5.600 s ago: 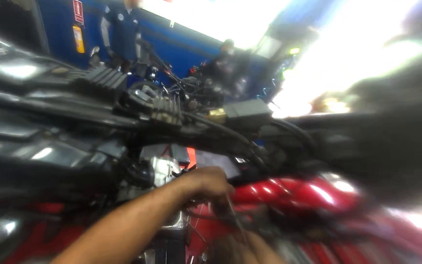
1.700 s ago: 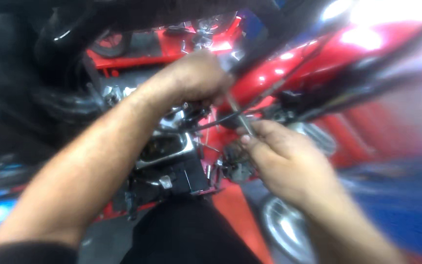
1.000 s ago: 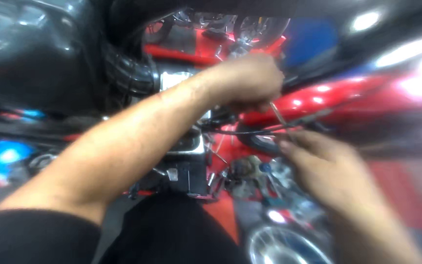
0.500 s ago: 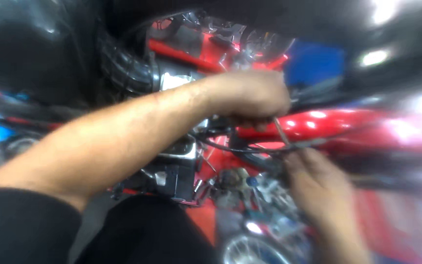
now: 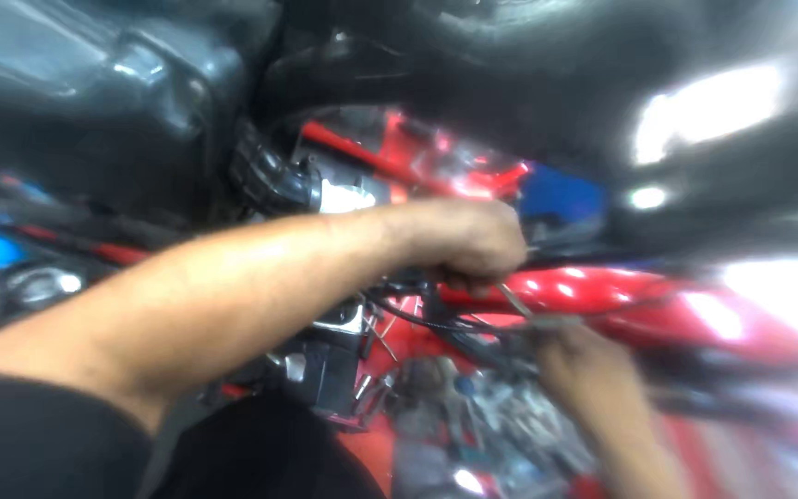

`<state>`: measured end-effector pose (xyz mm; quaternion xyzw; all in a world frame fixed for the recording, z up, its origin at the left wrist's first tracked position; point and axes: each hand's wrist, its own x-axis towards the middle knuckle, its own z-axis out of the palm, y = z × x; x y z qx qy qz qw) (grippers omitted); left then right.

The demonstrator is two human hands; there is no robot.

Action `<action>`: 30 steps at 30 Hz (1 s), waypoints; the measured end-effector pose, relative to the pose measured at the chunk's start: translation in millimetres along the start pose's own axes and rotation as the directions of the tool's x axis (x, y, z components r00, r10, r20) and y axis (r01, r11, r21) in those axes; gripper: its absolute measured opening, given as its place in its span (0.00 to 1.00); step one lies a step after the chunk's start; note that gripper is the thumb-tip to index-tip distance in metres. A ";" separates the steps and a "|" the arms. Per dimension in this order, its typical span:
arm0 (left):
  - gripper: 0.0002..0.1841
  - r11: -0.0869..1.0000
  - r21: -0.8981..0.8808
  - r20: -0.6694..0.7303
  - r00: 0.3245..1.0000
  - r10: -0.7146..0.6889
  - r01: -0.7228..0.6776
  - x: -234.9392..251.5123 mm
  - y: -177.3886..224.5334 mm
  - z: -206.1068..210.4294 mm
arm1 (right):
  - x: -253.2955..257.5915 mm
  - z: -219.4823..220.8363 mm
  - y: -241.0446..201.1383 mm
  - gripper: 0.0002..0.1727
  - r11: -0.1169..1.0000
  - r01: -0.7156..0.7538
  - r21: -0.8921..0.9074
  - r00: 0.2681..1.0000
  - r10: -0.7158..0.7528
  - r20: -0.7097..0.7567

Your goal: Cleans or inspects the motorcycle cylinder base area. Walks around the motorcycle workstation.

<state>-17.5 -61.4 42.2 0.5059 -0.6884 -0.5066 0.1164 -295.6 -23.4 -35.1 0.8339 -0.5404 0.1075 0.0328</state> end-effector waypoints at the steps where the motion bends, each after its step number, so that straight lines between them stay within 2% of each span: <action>1: 0.09 1.000 0.011 0.013 1.000 0.003 -0.003 -0.3 0.4 -1.3 | -5.4 -1.7 -9.9 0.26 0.999 -0.038 -0.027 0.999 0.038 -0.001; 3: 0.10 0.998 0.050 0.028 0.999 0.030 -0.031 -0.3 0.2 -2.6 | -20.2 -2.5 -33.1 0.27 0.992 -0.105 -0.065 0.994 0.103 -0.036; 5: 0.13 0.992 0.105 0.034 0.997 0.063 -0.066 -0.5 -0.1 -4.8 | -36.7 -10.9 -65.3 0.28 0.980 -0.197 -0.028 0.980 0.196 -0.037; 7: 0.15 0.986 0.147 0.032 0.997 0.077 -0.081 -1.4 -0.9 -6.9 | -49.1 -30.2 -99.5 0.24 0.936 -0.335 0.109 0.942 0.330 0.068; 9: 0.15 0.979 0.176 0.024 0.995 0.098 -0.101 -3.0 -1.4 -9.5 | -52.8 -47.9 -125.7 0.19 0.808 -0.477 0.346 0.878 0.424 0.221; 11: 0.15 0.971 0.201 0.015 0.992 0.128 -0.129 -4.4 -2.7 -11.3 | -50.5 -57.8 -146.7 0.17 0.601 -0.542 0.587 0.840 0.415 0.350; 12: 0.15 0.967 0.212 0.010 0.990 0.142 -0.141 -4.2 -3.5 -11.3 | -49.2 -59.1 -152.9 0.18 0.519 -0.556 0.649 0.829 0.403 0.387; 14: 0.14 0.964 0.218 0.007 0.988 0.153 -0.151 -2.9 -3.3 -10.3 | -50.3 -54.5 -153.5 0.19 0.438 -0.571 0.694 0.813 0.422 0.402; 15: 0.14 0.964 0.218 0.012 0.988 0.153 -0.152 -2.9 -2.4 -9.1 | -53.2 -50.2 -151.5 0.18 0.453 -0.569 0.687 0.812 0.446 0.378; 16: 0.15 0.966 0.210 0.011 0.988 0.155 -0.153 -3.1 -1.8 -8.2 | -55.9 -45.2 -149.3 0.16 0.514 -0.554 0.655 0.820 0.471 0.324; 19: 0.19 0.982 0.126 0.010 0.990 0.142 -0.142 -4.8 -2.3 -6.9 | -64.6 -27.4 -134.0 0.17 0.769 -0.470 0.434 0.877 0.463 0.128; 22: 0.15 0.993 0.062 -0.009 0.995 0.102 -0.102 -6.3 -5.4 -3.9 | -64.8 -9.4 -96.1 0.21 0.926 -0.290 0.242 0.956 0.294 0.022; 25: 0.13 0.997 0.003 -0.037 0.996 0.081 -0.081 -1.5 -8.4 2.0 | -48.7 0.6 -47.0 0.23 0.996 -0.035 0.080 0.997 0.040 -0.067; 27: 0.12 0.998 -0.030 -0.054 0.997 0.059 -0.061 -1.1 -7.1 3.3 | -37.4 1.5 -31.9 0.25 0.996 0.057 0.075 0.997 -0.053 -0.053; 28: 0.11 0.998 -0.041 -0.064 0.997 0.043 -0.046 -2.1 -6.2 4.0 | -35.2 -1.2 -30.5 0.25 0.991 0.040 0.129 0.999 -0.039 -0.004; 29: 0.11 0.998 -0.048 -0.070 0.997 0.030 -0.033 -3.2 -5.2 5.1 | -34.6 -6.0 -30.6 0.24 0.969 -0.022 0.246 0.997 0.003 0.081; 30: 0.10 0.998 -0.052 -0.074 0.997 0.016 -0.020 -4.7 -4.2 5.8 | -34.6 -10.6 -29.1 0.23 0.895 -0.108 0.432 0.983 0.031 0.180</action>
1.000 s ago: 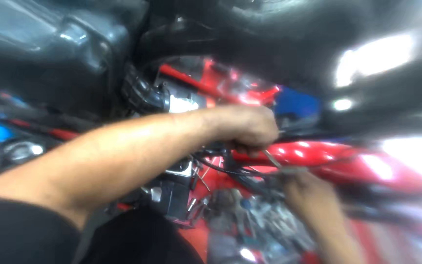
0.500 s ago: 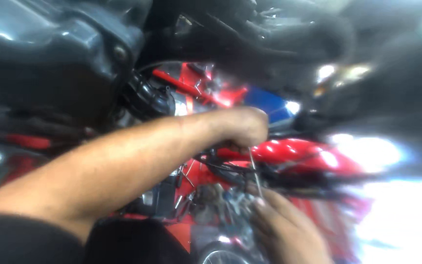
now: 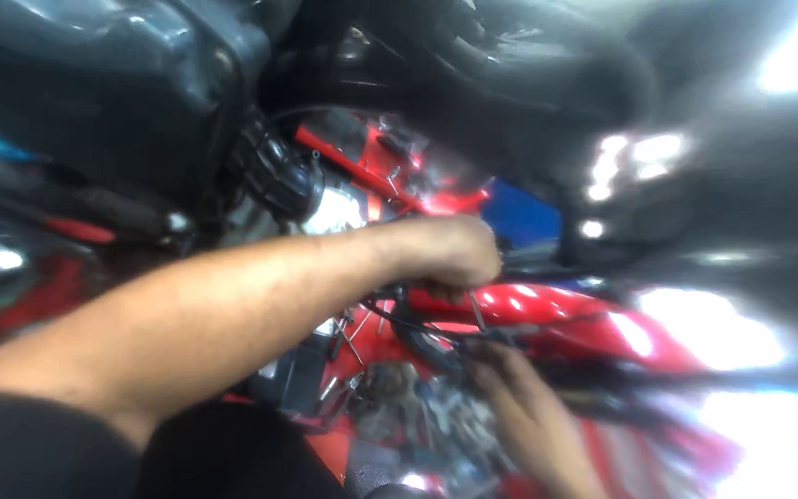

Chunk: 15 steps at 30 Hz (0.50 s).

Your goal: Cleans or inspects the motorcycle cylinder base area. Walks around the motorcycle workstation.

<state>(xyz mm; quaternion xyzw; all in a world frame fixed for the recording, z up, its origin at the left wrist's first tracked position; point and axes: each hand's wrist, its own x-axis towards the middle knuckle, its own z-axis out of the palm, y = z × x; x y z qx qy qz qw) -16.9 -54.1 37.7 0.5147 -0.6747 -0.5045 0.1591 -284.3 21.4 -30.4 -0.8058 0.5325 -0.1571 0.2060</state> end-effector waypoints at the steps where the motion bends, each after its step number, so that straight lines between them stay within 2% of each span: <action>1: 0.10 1.000 0.005 -0.004 1.000 -0.009 0.009 -1.6 0.7 0.8 | -0.7 -3.3 2.0 0.21 0.962 -0.043 0.271 0.996 0.020 0.085; 2: 0.10 1.000 0.008 -0.001 1.000 -0.012 0.012 -2.1 0.8 1.1 | -1.1 -4.0 5.6 0.21 0.836 -0.093 0.540 0.986 0.002 0.167; 3: 0.11 1.000 -0.002 0.004 1.000 -0.012 0.012 -1.6 0.1 1.5 | -0.5 -2.5 8.6 0.20 0.643 -0.160 0.749 0.967 -0.050 0.250; 4: 0.10 1.000 -0.026 0.011 1.000 -0.011 0.011 0.2 -1.5 2.2 | 0.7 2.5 10.0 0.20 0.425 -0.233 0.874 0.943 -0.120 0.310; 6: 0.09 0.999 -0.036 0.032 0.999 -0.030 0.031 1.5 -1.1 2.6 | -0.5 22.4 5.1 0.16 0.059 -0.331 0.942 0.913 -0.231 0.336; 8: 0.10 0.999 0.017 0.032 0.999 -0.039 0.039 0.0 2.7 1.6 | -5.9 37.2 -6.1 0.14 -0.204 -0.376 0.904 0.905 -0.292 0.310; 9: 0.11 0.999 0.045 0.034 0.999 -0.031 0.029 -1.2 3.7 0.7 | -9.5 40.3 -13.7 0.13 -0.278 -0.374 0.885 0.914 -0.272 0.301; 12: 0.12 0.993 0.116 0.029 1.000 -0.007 0.004 -2.9 4.5 -1.1 | -21.8 50.1 -58.4 0.12 -0.408 -0.305 0.861 0.952 -0.127 0.277; 15: 0.14 0.976 0.216 0.025 0.999 0.027 -0.031 3.8 5.4 -2.3 | -21.1 61.7 -117.0 0.19 -0.535 -0.173 0.827 0.975 0.024 0.220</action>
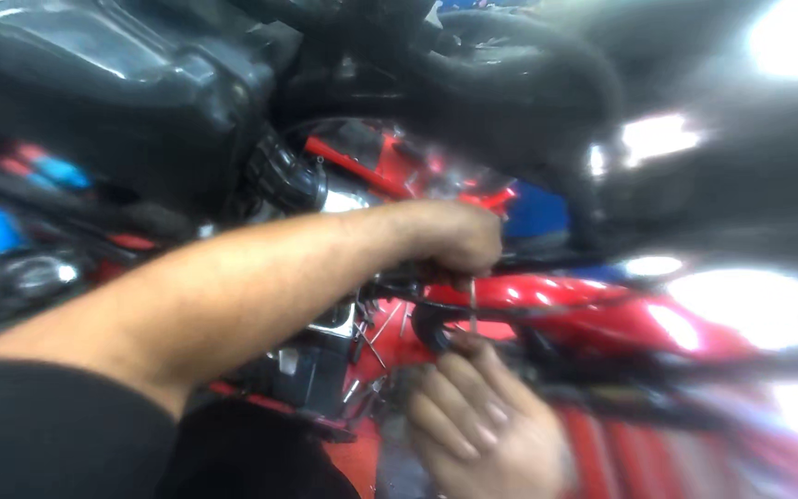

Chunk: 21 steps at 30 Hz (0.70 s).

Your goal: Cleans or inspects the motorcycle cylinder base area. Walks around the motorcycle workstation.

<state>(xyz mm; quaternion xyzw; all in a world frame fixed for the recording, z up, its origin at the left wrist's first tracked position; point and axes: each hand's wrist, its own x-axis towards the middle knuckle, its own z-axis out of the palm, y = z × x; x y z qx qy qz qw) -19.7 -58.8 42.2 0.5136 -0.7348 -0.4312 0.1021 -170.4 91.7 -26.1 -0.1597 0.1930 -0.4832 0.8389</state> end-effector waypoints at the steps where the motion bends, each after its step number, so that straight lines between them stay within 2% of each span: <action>1: 0.15 1.000 0.025 0.007 1.000 0.009 -0.009 1.1 -0.4 -0.1 | 2.5 6.7 7.7 0.20 0.999 0.028 0.018 1.000 -0.028 0.011; 4: 0.18 0.999 -0.037 0.046 0.998 0.040 -0.038 4.5 -6.5 -0.3 | 5.3 -3.4 10.4 0.18 0.997 0.075 -0.033 0.994 -0.072 0.076; 7: 0.22 0.977 -0.207 0.057 0.997 0.056 -0.043 7.0 -12.0 2.6 | 2.1 -26.2 6.8 0.16 0.972 0.133 -0.192 0.989 -0.119 0.084; 9: 0.20 0.972 -0.233 0.058 0.997 0.056 -0.041 9.9 -12.2 3.3 | 2.5 -41.9 -3.2 0.18 0.934 0.115 -0.339 0.993 -0.098 0.068; 12: 0.17 0.970 -0.245 0.069 0.997 0.029 -0.011 9.7 -12.0 3.8 | 4.4 -69.2 -42.2 0.25 0.795 0.017 -0.606 0.999 0.018 0.051; 16: 0.12 0.986 -0.167 0.054 0.999 -0.001 0.010 5.8 -5.7 2.1 | 24.7 -93.2 -124.9 0.27 0.571 -0.069 -0.818 0.978 0.201 0.058; 19: 0.12 0.990 -0.137 0.048 0.998 -0.035 0.041 5.3 -1.9 1.5 | 51.5 -94.8 -169.7 0.25 0.428 -0.124 -0.895 0.955 0.297 0.010; 21: 0.12 0.990 -0.121 0.038 0.997 -0.068 0.072 4.7 0.8 1.8 | 66.8 -89.6 -183.5 0.25 0.393 -0.196 -0.898 0.898 0.440 -0.003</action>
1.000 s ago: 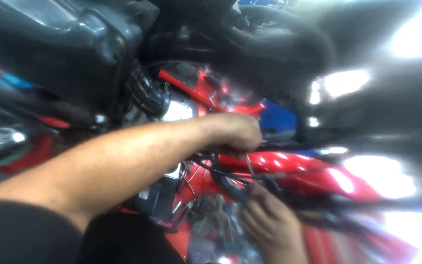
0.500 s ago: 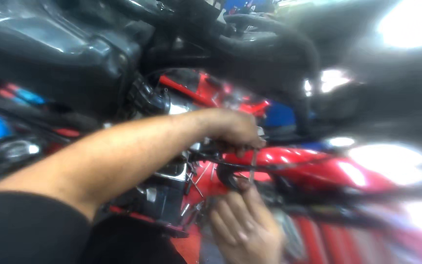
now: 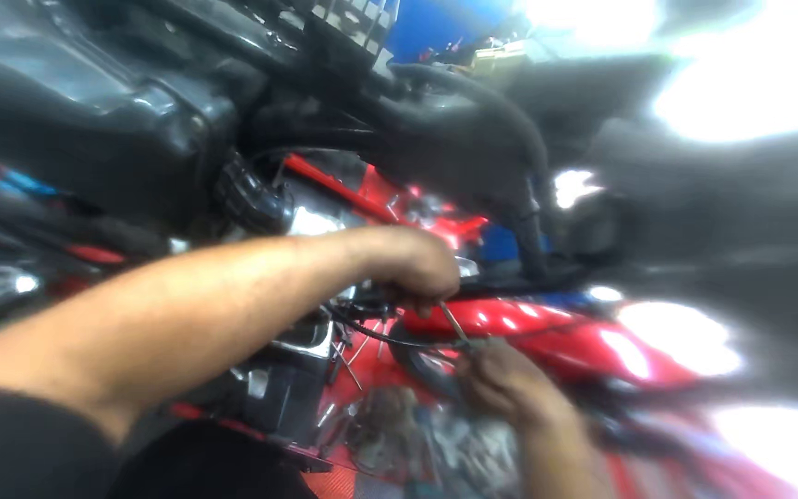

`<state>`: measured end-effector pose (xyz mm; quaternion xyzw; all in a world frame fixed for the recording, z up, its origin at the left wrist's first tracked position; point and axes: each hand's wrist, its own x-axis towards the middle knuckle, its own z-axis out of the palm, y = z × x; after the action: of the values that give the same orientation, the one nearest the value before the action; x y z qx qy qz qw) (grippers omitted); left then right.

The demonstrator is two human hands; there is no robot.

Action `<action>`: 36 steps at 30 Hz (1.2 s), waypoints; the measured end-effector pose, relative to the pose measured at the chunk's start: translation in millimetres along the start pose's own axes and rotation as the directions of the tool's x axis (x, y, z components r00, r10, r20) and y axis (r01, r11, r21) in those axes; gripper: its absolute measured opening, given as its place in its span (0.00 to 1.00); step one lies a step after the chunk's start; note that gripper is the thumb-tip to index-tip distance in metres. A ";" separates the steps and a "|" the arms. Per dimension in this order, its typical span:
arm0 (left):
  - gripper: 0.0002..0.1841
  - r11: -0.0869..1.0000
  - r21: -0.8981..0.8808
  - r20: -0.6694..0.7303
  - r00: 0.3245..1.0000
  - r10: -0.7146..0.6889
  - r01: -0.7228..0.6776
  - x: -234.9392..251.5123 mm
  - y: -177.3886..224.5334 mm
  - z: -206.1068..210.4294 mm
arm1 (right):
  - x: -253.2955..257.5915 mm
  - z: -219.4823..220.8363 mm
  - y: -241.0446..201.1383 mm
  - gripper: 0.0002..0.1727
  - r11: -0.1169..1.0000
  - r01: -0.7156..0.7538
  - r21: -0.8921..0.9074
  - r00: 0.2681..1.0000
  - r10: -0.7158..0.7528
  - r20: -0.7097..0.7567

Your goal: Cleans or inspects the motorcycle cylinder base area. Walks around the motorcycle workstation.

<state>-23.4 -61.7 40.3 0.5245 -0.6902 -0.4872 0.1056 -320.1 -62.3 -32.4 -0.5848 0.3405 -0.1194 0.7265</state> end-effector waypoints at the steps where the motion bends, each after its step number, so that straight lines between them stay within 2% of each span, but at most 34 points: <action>1: 0.12 1.000 0.005 -0.006 1.000 -0.015 0.015 -0.6 1.4 -0.2 | 4.4 -1.4 -4.3 0.24 0.998 -0.045 0.036 0.997 0.042 0.071; 3: 0.12 1.000 -0.001 -0.018 0.999 -0.031 0.031 -0.9 2.0 0.7 | 11.4 2.7 -0.9 0.22 0.978 -0.079 0.192 0.970 0.031 0.241; 6: 0.09 0.998 -0.043 -0.014 0.999 -0.048 0.047 0.4 1.7 -0.2 | 16.8 30.2 21.8 0.17 0.864 -0.033 0.503 0.930 -0.158 0.331; 8: 0.10 0.998 -0.039 -0.004 0.999 -0.051 0.051 0.3 2.2 -1.3 | 15.1 60.0 33.8 0.17 0.745 0.035 0.666 0.928 -0.271 0.255; 11: 0.10 0.999 0.008 0.009 0.999 -0.039 0.039 -1.1 2.1 -4.4 | 17.3 124.4 31.2 0.20 0.532 0.101 0.840 0.933 -0.343 0.105; 14: 0.10 0.999 0.051 0.033 0.999 -0.008 0.006 3.4 2.1 -7.1 | 34.4 185.1 11.0 0.23 0.310 0.213 0.927 0.922 -0.378 -0.086; 16: 0.12 0.999 0.041 0.044 0.999 0.024 -0.026 7.5 -0.7 -7.8 | 44.1 200.5 3.1 0.24 0.249 0.257 0.934 0.904 -0.404 -0.141; 18: 0.14 0.998 0.031 0.052 0.997 0.060 -0.061 7.0 -4.2 -7.7 | 42.9 196.9 9.5 0.23 0.295 0.295 0.909 0.894 -0.421 -0.154; 19: 0.14 0.997 0.022 0.054 0.996 0.069 -0.070 6.2 -5.7 -7.2 | 40.3 190.2 16.1 0.22 0.365 0.303 0.880 0.900 -0.413 -0.139; 22: 0.16 0.997 -0.031 0.055 0.996 0.075 -0.073 5.8 -9.4 -3.6 | 29.2 158.5 31.1 0.17 0.667 0.290 0.687 0.937 -0.344 -0.061; 24: 0.16 0.996 -0.052 0.051 0.996 0.079 -0.076 7.3 -11.1 -1.8 | 24.0 141.9 28.8 0.17 0.783 0.226 0.580 0.958 -0.285 0.012; 26: 0.15 0.995 -0.067 0.056 0.995 0.077 -0.074 7.5 -11.1 -1.5 | 27.0 141.8 27.1 0.19 0.784 0.225 0.579 0.951 -0.305 0.045; 30: 0.16 0.994 -0.076 0.063 0.995 0.078 -0.073 7.6 -13.4 -3.8 | 43.4 160.4 32.5 0.18 0.715 0.312 0.625 0.931 -0.362 -0.050; 33: 0.18 0.992 -0.067 0.058 0.992 0.108 -0.104 7.6 -12.8 -6.3 | 41.5 141.9 39.3 0.15 0.842 0.310 0.441 0.947 -0.316 -0.062; 36: 0.20 0.989 -0.067 0.060 0.989 0.138 -0.134 6.6 -14.7 -6.3 | 30.5 105.4 38.1 0.16 0.934 0.216 0.286 0.965 -0.248 0.080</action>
<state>-12.9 -70.3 29.5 0.4567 -0.7116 -0.5172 0.1326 -239.2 12.2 -69.8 -0.5204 0.2067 -0.2168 0.7996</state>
